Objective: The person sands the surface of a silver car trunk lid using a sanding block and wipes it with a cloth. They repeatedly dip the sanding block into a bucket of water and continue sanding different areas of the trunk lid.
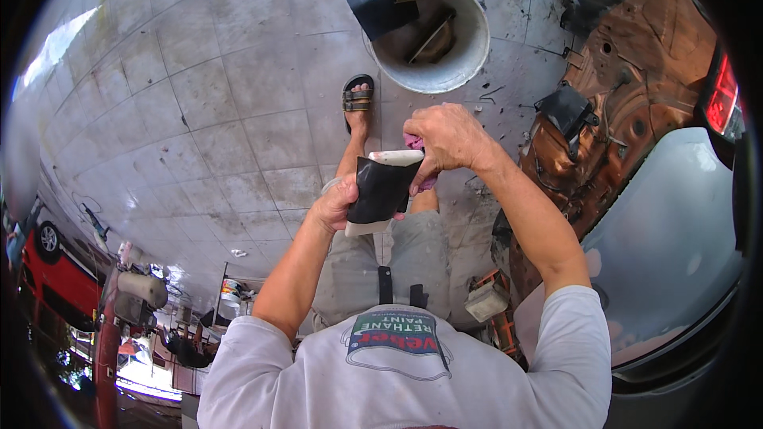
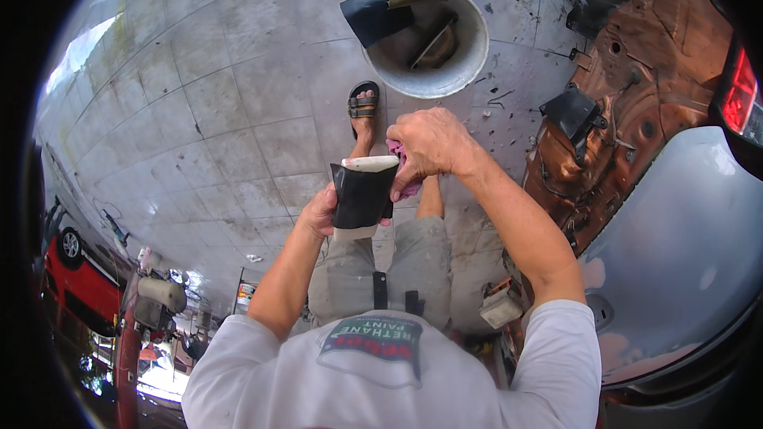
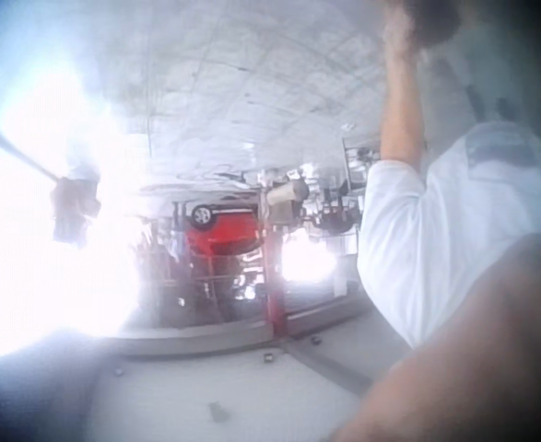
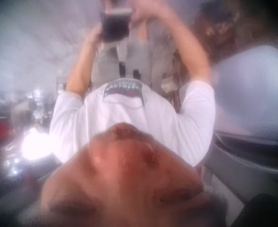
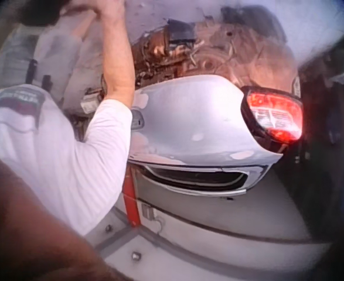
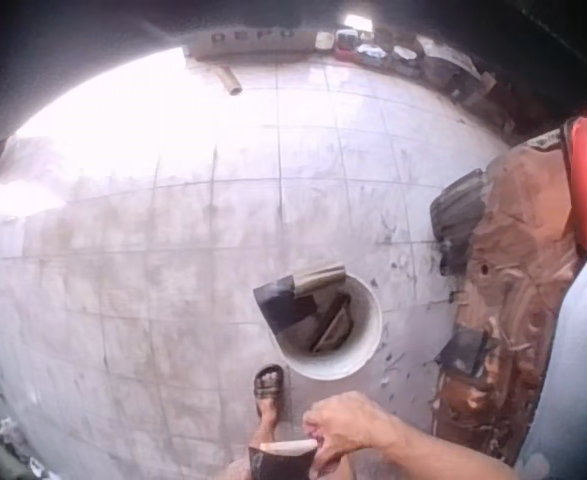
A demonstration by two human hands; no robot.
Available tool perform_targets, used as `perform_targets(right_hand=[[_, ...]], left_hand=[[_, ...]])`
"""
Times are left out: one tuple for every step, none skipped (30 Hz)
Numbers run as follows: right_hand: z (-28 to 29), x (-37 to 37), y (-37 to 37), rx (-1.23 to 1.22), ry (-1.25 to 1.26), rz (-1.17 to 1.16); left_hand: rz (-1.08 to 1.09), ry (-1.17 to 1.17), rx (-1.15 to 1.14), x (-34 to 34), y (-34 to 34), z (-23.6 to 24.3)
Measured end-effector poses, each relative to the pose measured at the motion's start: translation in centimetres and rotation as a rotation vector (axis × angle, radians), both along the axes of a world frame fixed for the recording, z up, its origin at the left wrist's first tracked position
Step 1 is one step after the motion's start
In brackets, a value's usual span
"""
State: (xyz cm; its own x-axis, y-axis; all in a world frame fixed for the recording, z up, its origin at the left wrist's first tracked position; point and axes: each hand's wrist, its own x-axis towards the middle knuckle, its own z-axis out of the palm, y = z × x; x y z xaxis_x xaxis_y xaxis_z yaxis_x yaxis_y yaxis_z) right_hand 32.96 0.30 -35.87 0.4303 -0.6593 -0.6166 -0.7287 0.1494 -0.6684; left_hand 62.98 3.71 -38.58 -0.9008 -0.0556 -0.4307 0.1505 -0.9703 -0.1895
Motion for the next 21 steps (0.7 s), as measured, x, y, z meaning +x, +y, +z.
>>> perform_targets(right_hand=[[0.0,0.1,0.0,-0.028,0.004,0.009],[-0.2,0.1,-0.2,-0.056,0.009,0.020],[-0.7,0.1,-0.3,-0.043,0.011,-0.007],[-1.2,0.2,-0.4,-0.030,0.014,-0.033],[-1.7,0.2,-0.6,-0.016,0.016,-0.057],[-2.3,0.2,-0.8,-0.023,0.023,-0.099],[-3.0,0.1,-1.1,-0.030,0.029,-0.140],[-3.7,0.0,-1.5,-0.037,0.035,-0.180],[-4.7,-0.1,-2.0,-0.020,0.046,-0.165],[-5.8,-0.1,-2.6,0.053,0.076,-0.178],[-7.0,0.1,-3.2,0.125,0.106,-0.188],[-8.4,0.1,-3.8,0.196,0.140,-0.205],[-9.2,0.1,-4.7,0.278,0.176,-0.199],[-11.3,-0.1,-4.6,0.207,0.219,-0.255],[-14.3,-0.8,-3.7,0.137,0.268,-0.321],[-17.5,-1.4,-2.7,0.071,0.320,-0.390],[-20.7,-1.7,-1.9,0.002,0.364,-0.559],[-24.1,-2.1,-1.4,-0.074,0.409,-0.727],[-26.7,-1.7,-1.8,-0.131,0.525,-0.772],[-28.9,-2.0,-2.1,-0.031,0.440,-0.693],[-29.9,-1.5,-3.7,0.071,0.344,-0.610]], left_hand=[[-0.012,-0.026,-0.040,0.2,-0.2,-0.2],[-0.024,-0.052,-0.080,0.5,-0.6,-0.4],[-0.037,-0.078,-0.118,0.7,-1.0,-0.5],[-0.015,-0.076,-0.105,0.7,-1.6,-0.9],[0.008,-0.075,-0.091,0.6,-2.3,-1.4],[0.031,-0.074,-0.079,0.5,-2.9,-2.0],[0.057,-0.085,-0.006,0.5,-3.1,-2.4],[0.083,-0.089,-0.015,0.9,-2.8,-3.1],[0.109,-0.095,-0.028,1.2,-2.5,-3.8],[0.137,-0.103,-0.041,1.6,-2.2,-4.5],[0.171,-0.134,-0.067,2.0,-1.8,-5.0],[0.200,-0.160,-0.093,2.0,-2.3,-5.2],[0.230,-0.188,-0.120,2.0,-2.7,-5.5],[0.314,-0.233,-0.131,2.1,-2.9,-5.8],[0.389,-0.271,-0.142,2.3,-3.2,-6.5],[0.459,-0.307,-0.148,2.5,-3.5,-7.1],[0.457,-0.397,-0.115,3.2,-3.7,-7.4],[0.468,-0.415,-0.121,3.7,-3.9,-8.2],[0.489,-0.439,-0.129,4.2,-3.9,-8.9],[0.503,-0.465,-0.133,4.5,-3.7,-9.5],[0.520,-0.499,-0.139,4.9,-3.4,-10.1]])
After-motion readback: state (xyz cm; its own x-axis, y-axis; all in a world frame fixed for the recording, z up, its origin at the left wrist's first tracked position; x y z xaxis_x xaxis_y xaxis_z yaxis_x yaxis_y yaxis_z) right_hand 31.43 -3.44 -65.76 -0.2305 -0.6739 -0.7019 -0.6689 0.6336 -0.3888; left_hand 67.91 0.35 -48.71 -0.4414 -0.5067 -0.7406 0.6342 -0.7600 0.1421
